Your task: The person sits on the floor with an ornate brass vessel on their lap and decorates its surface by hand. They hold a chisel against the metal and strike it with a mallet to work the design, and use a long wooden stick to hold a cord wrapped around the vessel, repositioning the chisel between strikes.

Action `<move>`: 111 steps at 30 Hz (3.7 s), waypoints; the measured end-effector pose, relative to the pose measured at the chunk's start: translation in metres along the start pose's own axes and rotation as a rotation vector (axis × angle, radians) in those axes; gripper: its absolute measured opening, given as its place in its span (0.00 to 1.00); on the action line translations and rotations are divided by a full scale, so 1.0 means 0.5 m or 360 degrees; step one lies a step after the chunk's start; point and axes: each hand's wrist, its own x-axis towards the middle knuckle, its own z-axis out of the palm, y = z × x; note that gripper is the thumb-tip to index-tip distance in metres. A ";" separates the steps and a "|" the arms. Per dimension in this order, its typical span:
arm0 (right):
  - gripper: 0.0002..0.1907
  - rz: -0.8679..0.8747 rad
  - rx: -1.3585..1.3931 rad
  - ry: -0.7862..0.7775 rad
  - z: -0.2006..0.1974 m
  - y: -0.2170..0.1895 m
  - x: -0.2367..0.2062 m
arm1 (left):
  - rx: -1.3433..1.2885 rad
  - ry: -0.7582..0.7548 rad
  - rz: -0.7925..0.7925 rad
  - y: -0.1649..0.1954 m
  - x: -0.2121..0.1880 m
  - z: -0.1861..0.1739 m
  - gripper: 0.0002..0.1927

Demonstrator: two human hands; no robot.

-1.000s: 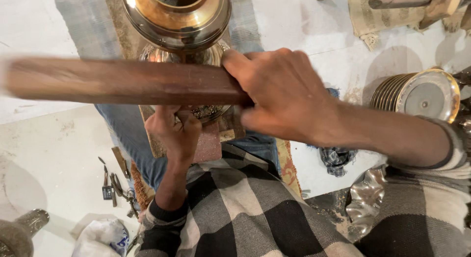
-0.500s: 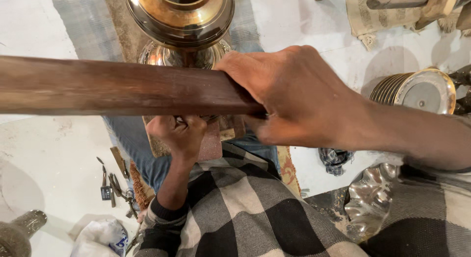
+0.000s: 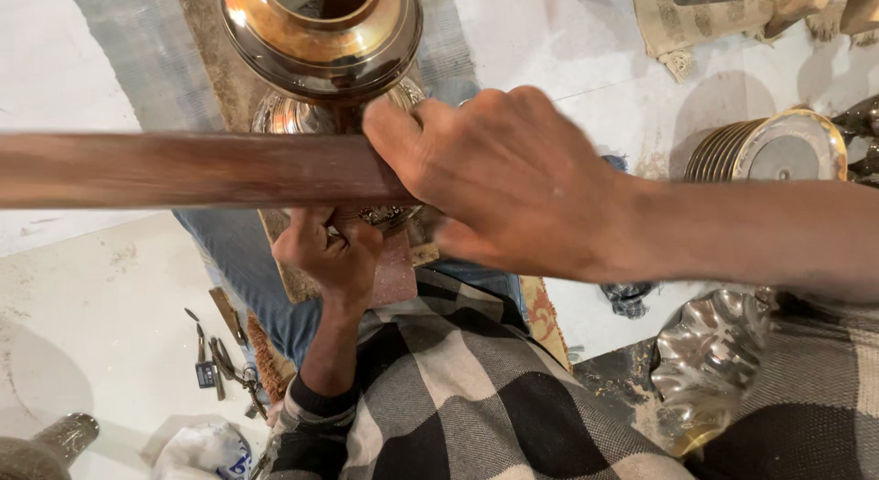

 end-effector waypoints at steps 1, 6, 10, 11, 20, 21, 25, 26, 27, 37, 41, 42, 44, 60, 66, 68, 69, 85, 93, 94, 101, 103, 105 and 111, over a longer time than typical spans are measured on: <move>0.22 -0.0042 0.0195 0.0180 -0.006 -0.009 0.007 | 0.0032 0.0002 -0.0013 -0.005 -0.005 0.002 0.16; 0.30 -0.0349 -0.0053 0.0738 -0.021 -0.042 0.019 | 0.0063 0.0017 0.0035 -0.023 -0.034 -0.006 0.22; 0.29 -0.0360 -0.0041 0.0704 0.054 -0.024 0.013 | 0.0136 -0.0024 -0.0017 -0.047 -0.061 -0.015 0.26; 0.31 -0.0524 -0.0223 0.0851 0.078 -0.008 0.003 | 0.0185 -0.0027 -0.0019 -0.061 -0.066 0.005 0.26; 0.19 0.0000 0.0140 0.0237 0.176 0.103 0.011 | 0.0171 -0.0026 0.0031 -0.161 -0.127 0.123 0.13; 0.23 -0.0089 0.0004 0.0326 0.184 0.102 0.013 | 0.0134 -0.0049 0.0040 -0.166 -0.131 0.121 0.13; 0.23 -0.0119 0.0018 0.0375 0.240 0.123 0.016 | 0.0125 -0.0072 0.0053 -0.187 -0.147 0.133 0.13; 0.19 -0.0036 0.0166 0.0303 0.257 0.128 0.019 | 0.0150 -0.0069 0.0043 -0.193 -0.151 0.138 0.13; 0.19 0.0002 0.0087 0.0165 0.273 0.135 0.020 | 0.0123 -0.0069 0.0048 -0.200 -0.155 0.145 0.13; 0.20 -0.0017 0.0034 0.0216 0.354 0.162 0.058 | 0.0006 -0.0108 0.0019 -0.240 -0.170 0.187 0.18; 0.22 0.0041 -0.0009 0.0004 0.391 0.180 0.055 | 0.0015 -0.0137 0.0035 -0.257 -0.180 0.195 0.14; 0.22 0.0103 0.0015 -0.0048 0.399 0.179 0.058 | -0.0005 -0.0152 0.0058 -0.261 -0.182 0.192 0.14; 0.21 0.0242 0.0055 -0.0158 0.417 0.179 0.067 | -0.0070 -0.0185 0.0099 -0.274 -0.186 0.195 0.14; 0.17 0.0209 0.0127 -0.0090 0.313 0.172 0.161 | 0.0001 -0.0333 -0.0004 -0.371 -0.097 0.127 0.14; 0.21 0.0092 0.0124 0.0141 0.300 0.163 0.181 | -0.0024 -0.0273 -0.0016 -0.360 -0.091 0.128 0.17; 0.26 -0.0297 -0.0085 0.0525 0.299 0.162 0.181 | -0.0002 -0.0305 -0.0042 -0.354 -0.088 0.127 0.17; 0.25 -0.0152 0.0084 0.0433 0.301 0.164 0.180 | -0.0019 -0.0292 -0.0008 -0.352 -0.088 0.127 0.17; 0.23 0.0147 0.0118 0.0165 0.299 0.173 0.193 | -0.0095 -0.0185 -0.0007 -0.332 -0.067 0.131 0.11; 0.28 -0.0281 -0.0155 0.0557 0.279 0.157 0.189 | 0.0018 -0.0162 -0.0039 -0.323 -0.056 0.130 0.14; 0.24 -0.0068 -0.0028 0.0345 0.290 0.158 0.193 | -0.0035 -0.0165 -0.0028 -0.325 -0.057 0.130 0.14; 0.19 0.0141 -0.0044 0.0038 0.328 0.169 0.194 | -0.0051 -0.0154 -0.0042 -0.339 -0.057 0.136 0.17; 0.22 0.0096 0.0236 0.0255 0.322 0.166 0.195 | -0.0030 -0.0157 0.0007 -0.347 -0.058 0.137 0.16; 0.25 -0.0058 0.0221 0.0452 0.314 0.163 0.198 | -0.0039 -0.0167 0.0006 -0.357 -0.061 0.137 0.16; 0.24 0.0017 0.0265 0.0284 0.321 0.168 0.197 | -0.0040 -0.0173 0.0056 -0.390 -0.072 0.142 0.16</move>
